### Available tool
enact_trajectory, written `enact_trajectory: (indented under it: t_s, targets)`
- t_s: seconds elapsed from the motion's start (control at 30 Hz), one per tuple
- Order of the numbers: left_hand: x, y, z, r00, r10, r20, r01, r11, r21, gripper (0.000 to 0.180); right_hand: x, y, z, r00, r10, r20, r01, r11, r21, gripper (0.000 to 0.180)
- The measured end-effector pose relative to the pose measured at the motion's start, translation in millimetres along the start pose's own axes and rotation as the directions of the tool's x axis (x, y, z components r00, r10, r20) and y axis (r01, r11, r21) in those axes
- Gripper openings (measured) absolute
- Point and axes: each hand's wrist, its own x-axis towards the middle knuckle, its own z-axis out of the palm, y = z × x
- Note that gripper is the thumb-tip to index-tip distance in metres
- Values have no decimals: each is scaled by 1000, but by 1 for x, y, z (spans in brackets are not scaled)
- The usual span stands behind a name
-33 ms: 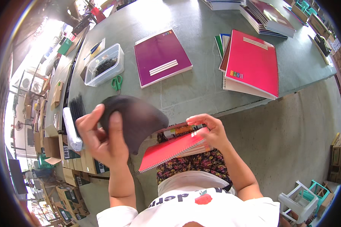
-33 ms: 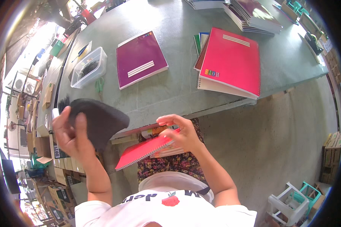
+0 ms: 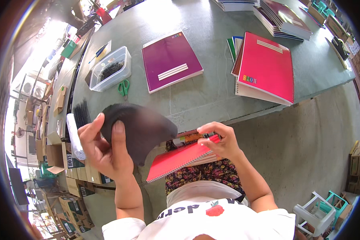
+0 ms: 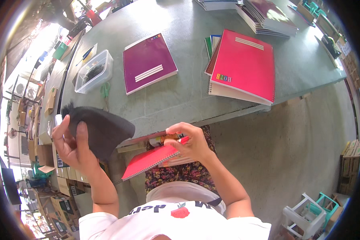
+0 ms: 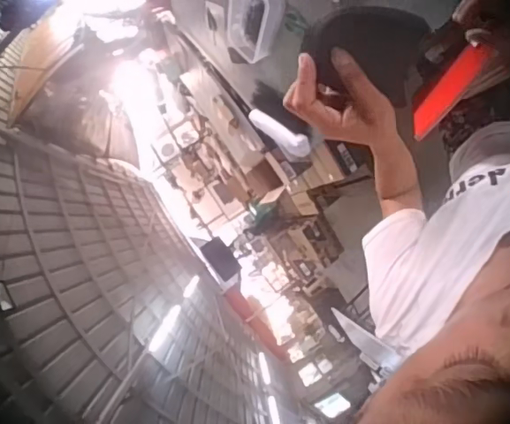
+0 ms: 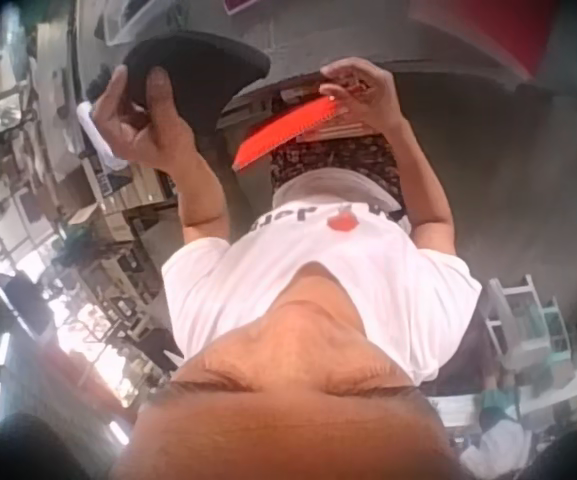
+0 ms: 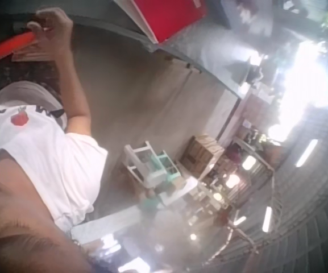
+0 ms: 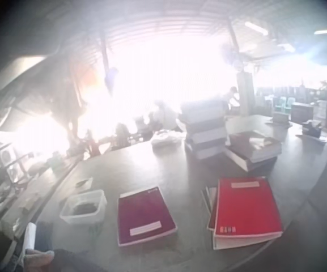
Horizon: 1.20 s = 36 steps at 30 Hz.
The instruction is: The person assembles notebooks by threading plastic spiral coils through punched holes in paper stacks and covers. Using wire cutters, they trim and crimp the ends of the coils on several notebooks, utilizing a black rubber wedge to support the items on the table.
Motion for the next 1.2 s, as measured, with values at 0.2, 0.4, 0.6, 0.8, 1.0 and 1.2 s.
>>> enact_trajectory:
  t_s: [0.2,0.4,0.6,0.8,1.0,1.2]
  targets:
    - [-19,18,-6,961,35,273,-65,992,104,28,26,31,4,942,-149,-302,34,934,-356,27]
    - [-34,15,-1,980,-20,198,-19,981,193,25,42,39,6,992,-6,-122,13,998,58,48]
    - [-114,-33,35,626,-127,770,-26,983,183,19,6,27,6,973,213,-95,-197,969,150,50]
    - [-91,-30,50,595,9,803,-141,986,93,24,13,26,-1,962,266,-66,-240,934,265,49]
    - [-18,-101,78,859,-186,478,-4,930,369,21,7,31,3,964,254,82,-263,954,145,29]
    - [-14,-92,69,718,71,693,-426,832,356,22,11,17,6,951,307,32,-300,945,-133,13]
